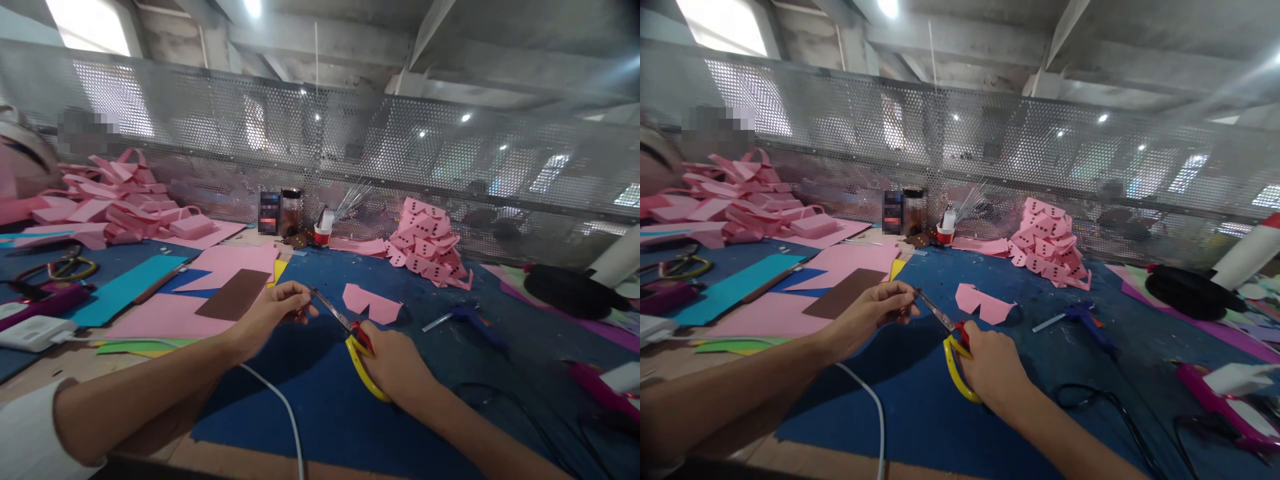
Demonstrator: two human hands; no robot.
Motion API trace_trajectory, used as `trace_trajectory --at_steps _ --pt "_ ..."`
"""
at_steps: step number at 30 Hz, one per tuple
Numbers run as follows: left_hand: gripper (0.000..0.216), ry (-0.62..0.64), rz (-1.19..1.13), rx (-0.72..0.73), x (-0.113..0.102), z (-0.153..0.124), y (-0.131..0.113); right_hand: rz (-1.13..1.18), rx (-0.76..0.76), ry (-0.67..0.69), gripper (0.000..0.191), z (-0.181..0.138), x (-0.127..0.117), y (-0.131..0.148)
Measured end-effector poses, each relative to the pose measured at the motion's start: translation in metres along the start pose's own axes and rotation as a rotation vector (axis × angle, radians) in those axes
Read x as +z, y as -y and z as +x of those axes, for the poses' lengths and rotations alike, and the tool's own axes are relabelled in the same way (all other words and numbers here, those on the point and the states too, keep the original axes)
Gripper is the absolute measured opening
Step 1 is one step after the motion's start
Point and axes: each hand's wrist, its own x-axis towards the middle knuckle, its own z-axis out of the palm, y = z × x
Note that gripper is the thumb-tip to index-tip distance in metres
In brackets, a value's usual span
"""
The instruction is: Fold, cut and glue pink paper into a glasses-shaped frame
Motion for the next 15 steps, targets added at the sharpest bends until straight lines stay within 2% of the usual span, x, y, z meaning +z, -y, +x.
trace_trajectory --at_steps 6,11,15 --pt "0.024 0.001 -0.007 -0.002 -0.0005 0.0007 0.0006 0.023 -0.004 0.007 0.022 0.0007 0.0006 -0.0012" --pt "0.025 -0.032 -0.026 -0.006 -0.0007 0.0002 -0.0009 0.049 -0.009 -0.067 0.026 -0.0013 -0.0005 -0.0026" --pt "0.024 -0.039 -0.052 -0.002 -0.0014 -0.0001 -0.0019 0.098 -0.054 -0.148 0.023 -0.0035 -0.0014 -0.0014"
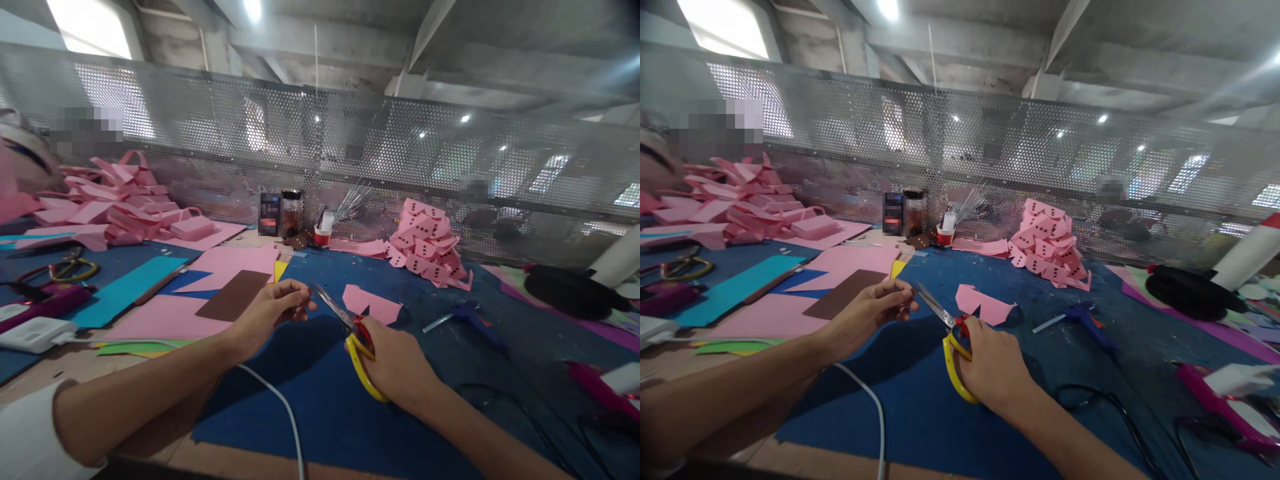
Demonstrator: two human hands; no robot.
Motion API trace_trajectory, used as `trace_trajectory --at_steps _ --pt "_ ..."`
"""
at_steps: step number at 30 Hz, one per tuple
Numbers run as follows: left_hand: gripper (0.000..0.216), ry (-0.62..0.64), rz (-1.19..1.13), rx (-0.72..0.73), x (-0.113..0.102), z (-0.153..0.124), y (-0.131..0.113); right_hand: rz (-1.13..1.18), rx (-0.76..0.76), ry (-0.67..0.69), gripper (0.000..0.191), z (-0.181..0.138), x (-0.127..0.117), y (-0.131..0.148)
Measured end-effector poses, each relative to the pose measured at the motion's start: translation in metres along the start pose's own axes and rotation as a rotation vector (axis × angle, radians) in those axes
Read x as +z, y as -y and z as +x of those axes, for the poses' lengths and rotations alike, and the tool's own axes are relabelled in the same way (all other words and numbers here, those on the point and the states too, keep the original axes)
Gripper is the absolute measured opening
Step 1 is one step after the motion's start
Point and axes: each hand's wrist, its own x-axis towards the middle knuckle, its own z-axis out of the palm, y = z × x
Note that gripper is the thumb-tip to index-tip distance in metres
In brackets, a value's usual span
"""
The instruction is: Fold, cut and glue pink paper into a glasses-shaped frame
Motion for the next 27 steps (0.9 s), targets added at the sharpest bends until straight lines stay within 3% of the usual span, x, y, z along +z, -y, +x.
trace_trajectory --at_steps 16,27 --pt "0.02 0.037 -0.034 0.018 -0.0002 -0.0003 0.0004 0.015 -0.033 -0.035 0.023 -0.0017 0.0038 0.0006" --pt "0.021 0.05 -0.003 0.003 0.0007 -0.0013 0.0011 -0.058 -0.023 0.018 0.022 -0.0006 0.0057 0.0001"
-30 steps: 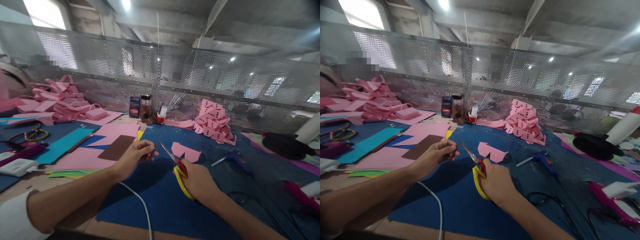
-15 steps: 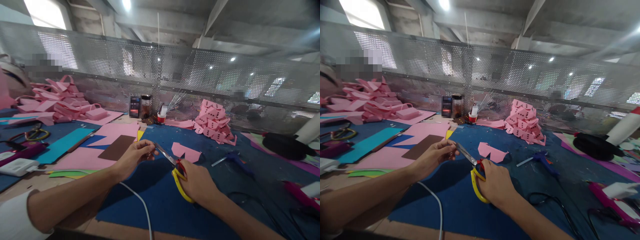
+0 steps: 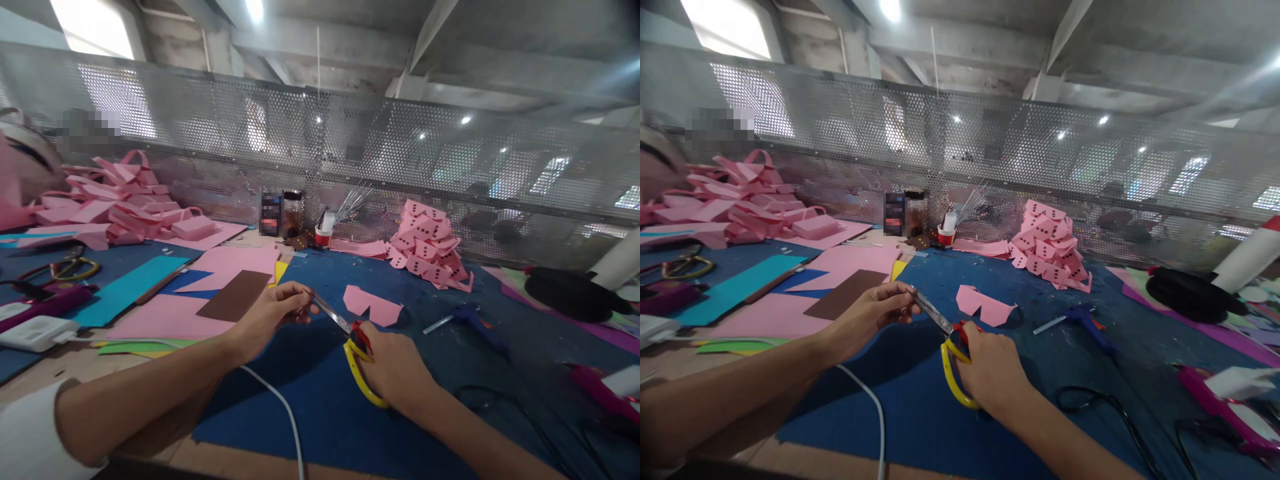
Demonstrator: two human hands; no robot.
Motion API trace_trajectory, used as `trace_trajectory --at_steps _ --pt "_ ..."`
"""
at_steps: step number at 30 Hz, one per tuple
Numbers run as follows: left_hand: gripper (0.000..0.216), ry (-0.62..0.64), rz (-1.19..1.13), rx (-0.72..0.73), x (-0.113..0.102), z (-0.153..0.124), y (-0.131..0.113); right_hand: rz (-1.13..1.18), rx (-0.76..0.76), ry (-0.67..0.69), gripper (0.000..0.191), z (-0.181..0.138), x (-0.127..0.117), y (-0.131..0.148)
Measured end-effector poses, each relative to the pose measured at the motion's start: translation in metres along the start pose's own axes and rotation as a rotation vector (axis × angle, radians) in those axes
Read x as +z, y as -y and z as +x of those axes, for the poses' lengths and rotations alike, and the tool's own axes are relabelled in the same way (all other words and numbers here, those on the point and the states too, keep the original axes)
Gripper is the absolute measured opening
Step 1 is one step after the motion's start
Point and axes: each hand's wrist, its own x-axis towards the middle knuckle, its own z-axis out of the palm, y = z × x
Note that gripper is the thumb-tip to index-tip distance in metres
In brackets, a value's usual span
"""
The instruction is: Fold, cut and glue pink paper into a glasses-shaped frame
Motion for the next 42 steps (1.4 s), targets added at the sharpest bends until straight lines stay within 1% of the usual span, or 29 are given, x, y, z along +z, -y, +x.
trace_trajectory --at_steps 7,22,29,35,42 --pt "0.024 -0.009 0.007 -0.009 -0.001 0.001 0.003 -0.035 0.01 0.003 0.023 0.001 0.004 -0.003" --pt "0.022 -0.008 0.017 -0.006 -0.001 0.002 0.002 -0.086 0.015 0.018 0.019 0.001 0.005 -0.005" --pt "0.022 -0.003 0.023 -0.023 -0.001 0.001 0.001 -0.068 0.056 0.079 0.016 0.003 -0.001 -0.003" --pt "0.023 -0.003 0.035 -0.021 0.0 0.0 -0.001 -0.051 0.076 0.102 0.017 0.004 -0.002 -0.003" --pt "0.021 -0.033 -0.005 -0.007 -0.001 0.001 -0.002 0.029 0.065 0.048 0.025 0.002 -0.007 0.0"
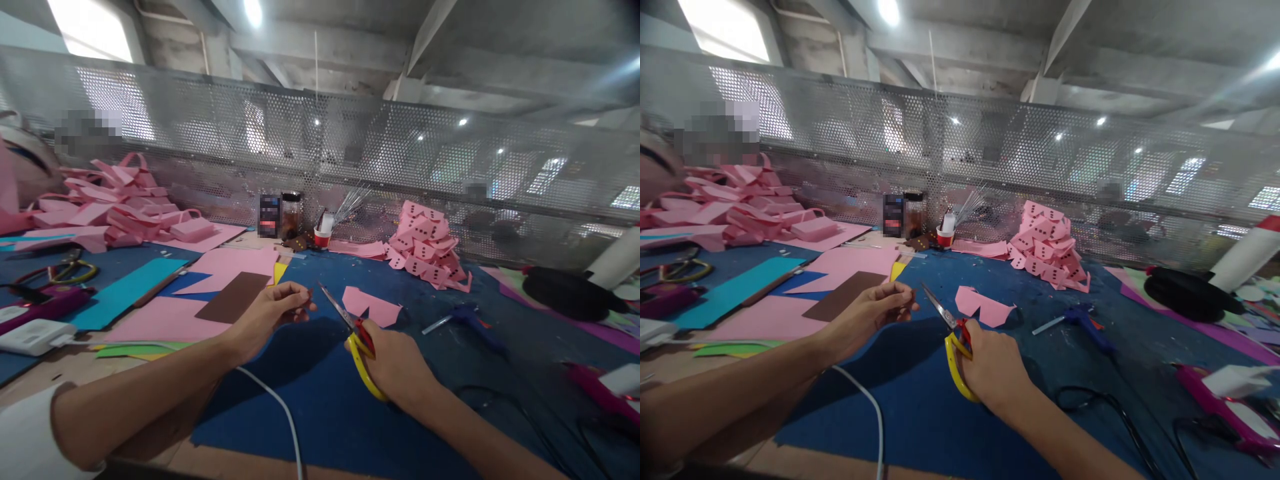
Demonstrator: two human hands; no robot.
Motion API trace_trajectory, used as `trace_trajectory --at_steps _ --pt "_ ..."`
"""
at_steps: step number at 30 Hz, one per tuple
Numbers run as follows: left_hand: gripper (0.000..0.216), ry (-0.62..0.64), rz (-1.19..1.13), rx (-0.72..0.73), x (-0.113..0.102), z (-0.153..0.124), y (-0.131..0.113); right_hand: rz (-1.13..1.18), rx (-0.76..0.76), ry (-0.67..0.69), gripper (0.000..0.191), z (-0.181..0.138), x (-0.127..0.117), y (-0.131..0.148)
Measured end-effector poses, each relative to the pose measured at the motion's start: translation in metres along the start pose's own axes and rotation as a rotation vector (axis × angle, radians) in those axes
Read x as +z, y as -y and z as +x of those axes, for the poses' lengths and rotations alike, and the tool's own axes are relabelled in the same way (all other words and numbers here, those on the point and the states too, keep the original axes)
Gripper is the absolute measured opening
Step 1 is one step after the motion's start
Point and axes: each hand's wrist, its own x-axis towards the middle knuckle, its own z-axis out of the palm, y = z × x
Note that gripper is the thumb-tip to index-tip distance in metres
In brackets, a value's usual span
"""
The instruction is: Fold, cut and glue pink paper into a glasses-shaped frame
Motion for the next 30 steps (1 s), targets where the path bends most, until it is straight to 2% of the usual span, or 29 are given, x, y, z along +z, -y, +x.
trace_trajectory --at_steps 7,20,30 --pt "0.014 0.007 -0.041 0.011 0.0007 -0.0005 -0.0008 0.042 -0.041 -0.071 0.026 -0.0023 -0.002 0.0047" --pt "0.022 0.043 -0.008 -0.01 0.0036 -0.0018 0.0022 -0.021 -0.029 -0.02 0.027 -0.0022 0.004 0.0051" --pt "0.023 0.045 0.022 -0.004 0.0052 -0.0012 0.0053 -0.021 -0.042 -0.035 0.027 -0.0026 0.0048 0.0048"
